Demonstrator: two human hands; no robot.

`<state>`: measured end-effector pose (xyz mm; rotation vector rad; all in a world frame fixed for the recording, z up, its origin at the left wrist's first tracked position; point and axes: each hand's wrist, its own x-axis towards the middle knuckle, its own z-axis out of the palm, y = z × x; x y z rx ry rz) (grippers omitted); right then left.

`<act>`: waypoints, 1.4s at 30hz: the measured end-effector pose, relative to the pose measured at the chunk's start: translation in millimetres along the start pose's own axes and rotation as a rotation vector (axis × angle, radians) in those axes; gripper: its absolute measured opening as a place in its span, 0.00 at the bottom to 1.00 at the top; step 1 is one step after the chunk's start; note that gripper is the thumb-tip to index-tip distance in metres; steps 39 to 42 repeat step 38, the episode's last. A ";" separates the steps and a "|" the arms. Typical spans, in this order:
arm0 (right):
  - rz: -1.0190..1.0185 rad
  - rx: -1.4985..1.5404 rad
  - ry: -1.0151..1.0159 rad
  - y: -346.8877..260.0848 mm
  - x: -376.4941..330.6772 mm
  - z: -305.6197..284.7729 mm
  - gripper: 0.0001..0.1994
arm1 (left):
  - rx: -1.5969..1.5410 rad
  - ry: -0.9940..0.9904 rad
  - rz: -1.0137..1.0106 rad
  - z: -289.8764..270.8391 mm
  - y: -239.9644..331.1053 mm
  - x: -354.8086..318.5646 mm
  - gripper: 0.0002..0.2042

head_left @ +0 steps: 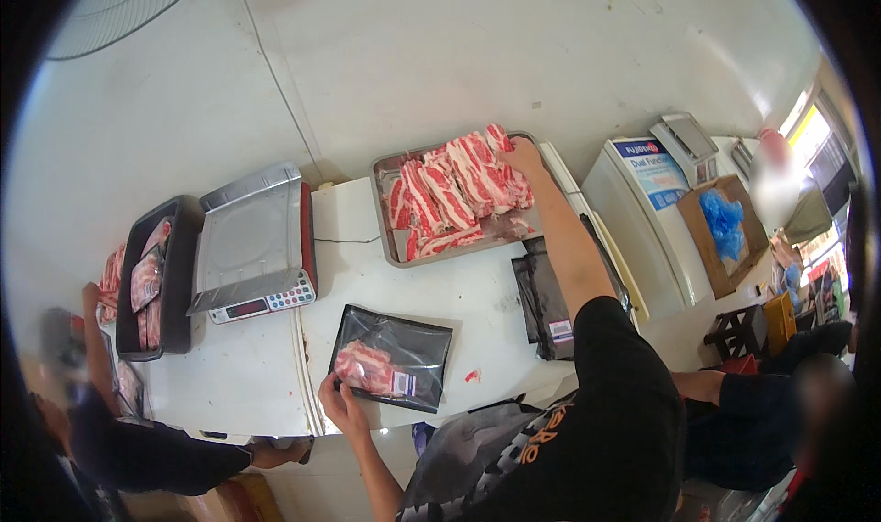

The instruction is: The person places sliced meat into black plastic trays, weighs them on a digital scale, and stacks the filled trays on the counter. The person handles the meat by hand and uses the scale to measure each portion before moving it aside.

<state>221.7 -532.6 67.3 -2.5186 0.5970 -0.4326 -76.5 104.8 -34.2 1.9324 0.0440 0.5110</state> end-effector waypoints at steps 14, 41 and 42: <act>0.091 -0.412 0.039 -54.7 -22.8 9.1 0.20 | -0.025 -0.146 0.094 -4.5 27.2 9.1 0.27; -0.524 0.541 -0.717 -108.3 -263.1 -43.1 0.26 | 0.118 -0.069 -0.016 -15.4 -17.6 0.3 0.17; -0.524 0.541 -0.717 -108.3 -263.1 -43.1 0.26 | 0.118 -0.069 -0.016 -15.4 -17.6 0.3 0.17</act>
